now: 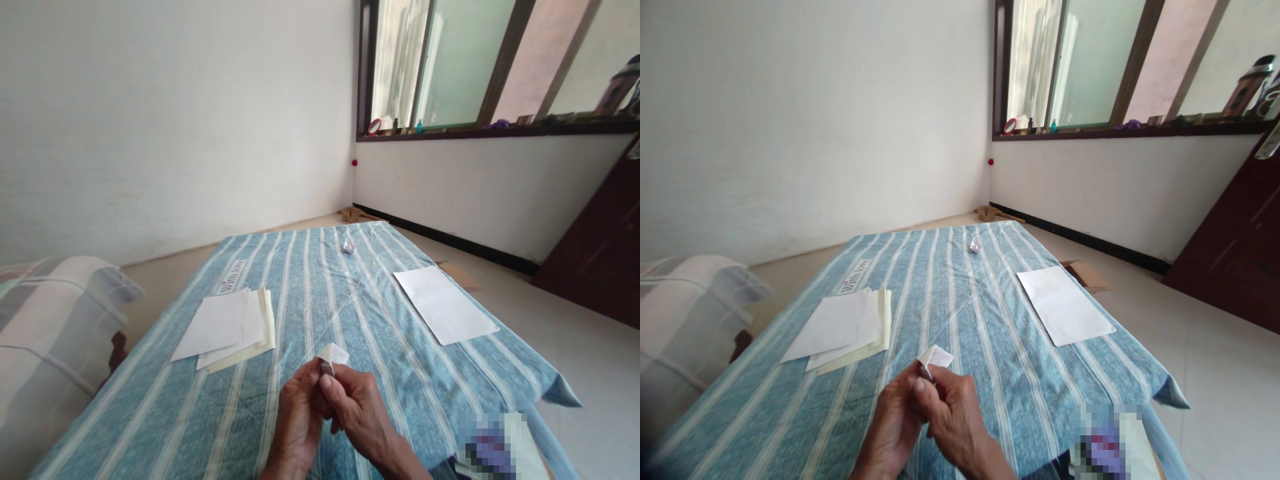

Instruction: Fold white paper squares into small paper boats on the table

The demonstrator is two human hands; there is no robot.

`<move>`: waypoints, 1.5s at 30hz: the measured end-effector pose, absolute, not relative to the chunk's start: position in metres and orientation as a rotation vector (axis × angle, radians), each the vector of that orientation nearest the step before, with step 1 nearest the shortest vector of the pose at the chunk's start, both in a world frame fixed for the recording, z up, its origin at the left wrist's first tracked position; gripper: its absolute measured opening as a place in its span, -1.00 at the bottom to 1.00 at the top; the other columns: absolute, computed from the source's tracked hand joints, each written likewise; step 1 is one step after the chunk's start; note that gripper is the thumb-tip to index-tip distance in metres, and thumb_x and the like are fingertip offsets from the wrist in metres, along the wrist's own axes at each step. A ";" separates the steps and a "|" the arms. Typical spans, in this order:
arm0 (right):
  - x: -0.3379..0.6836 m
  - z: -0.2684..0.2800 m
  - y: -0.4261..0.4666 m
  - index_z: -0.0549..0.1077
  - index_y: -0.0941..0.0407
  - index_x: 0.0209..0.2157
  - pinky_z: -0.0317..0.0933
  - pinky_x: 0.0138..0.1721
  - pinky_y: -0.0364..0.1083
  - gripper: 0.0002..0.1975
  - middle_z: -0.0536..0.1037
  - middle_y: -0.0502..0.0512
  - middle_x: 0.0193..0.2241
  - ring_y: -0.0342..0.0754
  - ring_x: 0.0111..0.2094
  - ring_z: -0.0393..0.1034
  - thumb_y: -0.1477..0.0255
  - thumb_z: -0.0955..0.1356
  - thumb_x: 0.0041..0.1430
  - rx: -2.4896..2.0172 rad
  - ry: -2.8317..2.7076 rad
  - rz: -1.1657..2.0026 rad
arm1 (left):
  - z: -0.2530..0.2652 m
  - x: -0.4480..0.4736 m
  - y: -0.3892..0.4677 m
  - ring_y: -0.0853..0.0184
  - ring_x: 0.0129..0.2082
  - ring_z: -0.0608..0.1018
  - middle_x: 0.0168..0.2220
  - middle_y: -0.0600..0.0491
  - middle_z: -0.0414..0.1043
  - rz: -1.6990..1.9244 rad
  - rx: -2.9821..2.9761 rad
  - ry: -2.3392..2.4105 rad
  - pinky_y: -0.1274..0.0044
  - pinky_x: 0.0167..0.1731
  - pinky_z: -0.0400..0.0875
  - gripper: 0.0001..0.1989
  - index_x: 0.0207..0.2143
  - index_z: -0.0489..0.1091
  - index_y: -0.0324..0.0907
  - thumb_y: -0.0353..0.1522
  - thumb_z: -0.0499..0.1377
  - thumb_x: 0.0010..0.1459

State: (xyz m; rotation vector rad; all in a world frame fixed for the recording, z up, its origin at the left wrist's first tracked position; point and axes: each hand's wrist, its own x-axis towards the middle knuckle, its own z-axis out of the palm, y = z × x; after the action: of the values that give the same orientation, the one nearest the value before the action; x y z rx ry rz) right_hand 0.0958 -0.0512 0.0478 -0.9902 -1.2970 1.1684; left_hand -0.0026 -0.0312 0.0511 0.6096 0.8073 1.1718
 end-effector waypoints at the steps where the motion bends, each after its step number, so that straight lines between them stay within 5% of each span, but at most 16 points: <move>1: 0.096 0.049 -0.052 0.39 0.18 -0.47 0.09 -0.69 -0.28 -0.50 0.27 -0.08 -0.65 -0.26 -0.69 0.18 0.01 0.25 0.21 -0.980 -1.274 1.190 | 0.052 -0.002 -0.031 0.47 -0.78 0.31 -0.72 0.17 0.28 1.175 0.619 0.817 0.63 -0.81 0.18 -0.64 -0.54 0.41 -0.26 -0.16 0.41 -0.18; 5: 0.098 0.055 -0.053 0.38 0.19 -0.52 0.06 -0.73 -0.29 -0.45 0.31 -0.06 -0.70 -0.26 -0.74 0.19 -0.04 0.24 0.18 -1.024 -1.114 1.237 | 0.050 -0.003 -0.029 0.44 -0.74 0.35 -0.70 0.14 0.33 1.213 0.671 0.862 0.60 -0.75 0.25 -0.66 -0.49 0.47 -0.29 -0.17 0.39 -0.14; 12: 0.101 0.061 -0.053 0.41 0.20 -0.54 0.09 -0.73 -0.28 -0.43 0.36 -0.05 -0.74 -0.25 -0.77 0.20 -0.07 0.29 0.09 -1.120 -0.993 1.195 | 0.051 -0.008 -0.027 0.31 -0.41 0.54 -0.48 0.01 0.55 1.334 0.832 1.047 0.56 -0.33 0.43 -0.68 -0.40 0.55 -0.31 -0.22 0.39 -0.11; 30: 0.106 0.044 -0.054 0.43 0.21 -0.46 0.05 -0.72 -0.26 -0.50 0.41 -0.03 -0.73 -0.25 -0.77 0.23 0.00 0.34 0.08 -1.121 -0.901 1.251 | 0.054 -0.013 -0.033 0.33 -0.40 0.49 -0.43 0.01 0.55 1.248 0.840 1.010 0.55 -0.31 0.39 -0.73 -0.39 0.56 -0.28 -0.26 0.38 -0.12; 39: 0.113 0.038 -0.052 0.33 0.26 0.01 0.10 -0.68 -0.23 -0.30 0.48 -0.02 -0.62 -0.20 -0.71 0.29 0.05 0.44 -0.02 -1.145 -0.866 1.285 | 0.060 -0.020 -0.035 0.34 -0.43 0.44 -0.50 0.08 0.51 1.206 1.078 1.132 0.58 -0.35 0.30 -0.77 -0.39 0.57 -0.24 -0.25 0.32 -0.05; 45: 0.123 0.042 -0.052 0.51 0.25 -0.21 0.18 -0.59 -0.21 -0.55 0.53 0.08 -0.49 -0.19 -0.60 0.38 0.17 0.46 0.00 -0.990 -0.991 1.507 | 0.072 -0.026 -0.036 0.33 -0.45 0.44 -0.54 0.09 0.48 1.065 1.231 1.109 0.58 -0.37 0.30 -0.79 -0.40 0.57 -0.24 -0.26 0.29 -0.03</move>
State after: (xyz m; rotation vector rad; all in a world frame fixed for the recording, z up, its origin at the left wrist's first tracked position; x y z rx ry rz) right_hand 0.1234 -0.0520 0.0421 -0.9903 -0.9908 1.5074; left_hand -0.0257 -0.0361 0.0716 1.2310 1.1093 1.0648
